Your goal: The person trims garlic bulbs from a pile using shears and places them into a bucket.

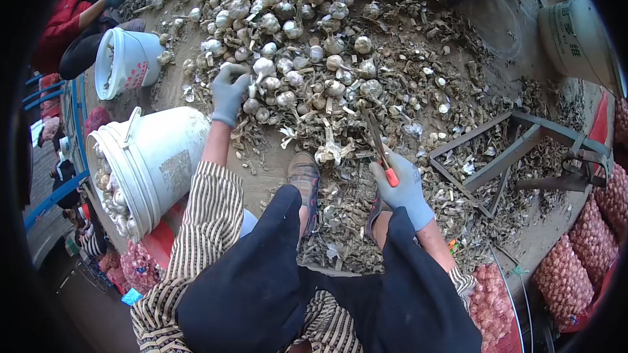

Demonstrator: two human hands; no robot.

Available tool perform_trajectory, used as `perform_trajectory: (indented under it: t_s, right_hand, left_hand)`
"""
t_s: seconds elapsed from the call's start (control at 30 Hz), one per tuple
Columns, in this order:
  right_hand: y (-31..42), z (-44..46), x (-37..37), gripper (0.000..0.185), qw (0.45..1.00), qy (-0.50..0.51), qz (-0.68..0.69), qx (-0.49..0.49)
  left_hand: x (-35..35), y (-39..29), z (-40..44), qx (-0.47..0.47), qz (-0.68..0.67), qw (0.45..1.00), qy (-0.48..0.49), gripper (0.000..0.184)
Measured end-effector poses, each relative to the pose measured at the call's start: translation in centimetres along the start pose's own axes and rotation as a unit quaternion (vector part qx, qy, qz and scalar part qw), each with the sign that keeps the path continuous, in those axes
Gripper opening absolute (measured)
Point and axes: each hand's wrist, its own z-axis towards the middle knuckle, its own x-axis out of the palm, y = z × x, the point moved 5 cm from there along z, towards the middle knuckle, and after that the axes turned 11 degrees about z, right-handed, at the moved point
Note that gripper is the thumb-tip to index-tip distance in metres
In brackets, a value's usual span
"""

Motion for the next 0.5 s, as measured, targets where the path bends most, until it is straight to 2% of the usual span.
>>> perform_trajectory:
  t_s: [0.03,0.07,0.1,0.13,0.2,0.23,0.27,0.33,0.37,0.4,0.47,0.5]
  right_hand:
    - [0.3,-0.1,0.1,0.045,0.999,-0.008,-0.025,-0.019]
    - [0.8,-0.2,0.3,0.030,0.999,-0.025,-0.014,-0.039]
    - [1.3,0.0,0.2,0.020,0.997,-0.043,-0.006,-0.063]
    - [0.7,0.0,0.5,0.028,0.999,-0.007,0.014,-0.036]
    - [0.1,-0.2,1.1,0.047,0.999,0.003,0.012,-0.037]
    - [0.1,-0.3,1.1,0.047,0.999,0.004,0.010,-0.035]
    - [0.2,-0.3,1.2,0.046,0.999,0.010,-0.004,-0.038]
    - [0.5,0.0,1.3,0.046,0.999,0.014,-0.010,-0.042]
    - [0.8,0.1,1.2,0.046,0.999,0.010,-0.009,-0.042]
    - [0.9,0.3,1.2,0.046,1.000,0.013,-0.011,-0.025]
    - [0.7,0.5,1.1,0.046,1.000,0.015,-0.014,-0.006]
    - [0.7,0.5,0.9,0.046,1.000,0.006,-0.014,-0.028]
  left_hand:
    - [-0.1,0.0,-1.5,0.002,-0.033,0.999,0.011,0.016]
    - [-0.4,-0.1,-2.9,0.003,-0.066,0.998,0.019,0.014]
    - [-0.2,0.2,-3.7,0.037,-0.012,0.999,0.000,0.014]
    - [-0.3,-0.3,-4.5,-0.002,0.076,0.997,-0.017,0.016]
    - [-0.2,-2.4,-3.3,0.026,0.195,0.978,-0.067,0.024]
    - [0.0,-4.2,-2.2,0.036,0.239,0.968,-0.074,0.030]
    - [0.9,-4.6,-0.8,0.011,0.295,0.955,-0.032,0.047]
    - [3.4,-4.6,1.9,-0.086,0.407,0.900,0.130,0.056]
    - [4.5,-3.6,2.8,-0.086,0.446,0.879,0.144,0.059]
    - [5.2,-3.0,3.0,-0.099,0.440,0.878,0.162,0.061]
    - [5.2,-1.8,3.2,-0.096,0.372,0.909,0.161,0.062]
    - [5.2,0.0,2.5,-0.063,0.181,0.975,0.109,0.056]
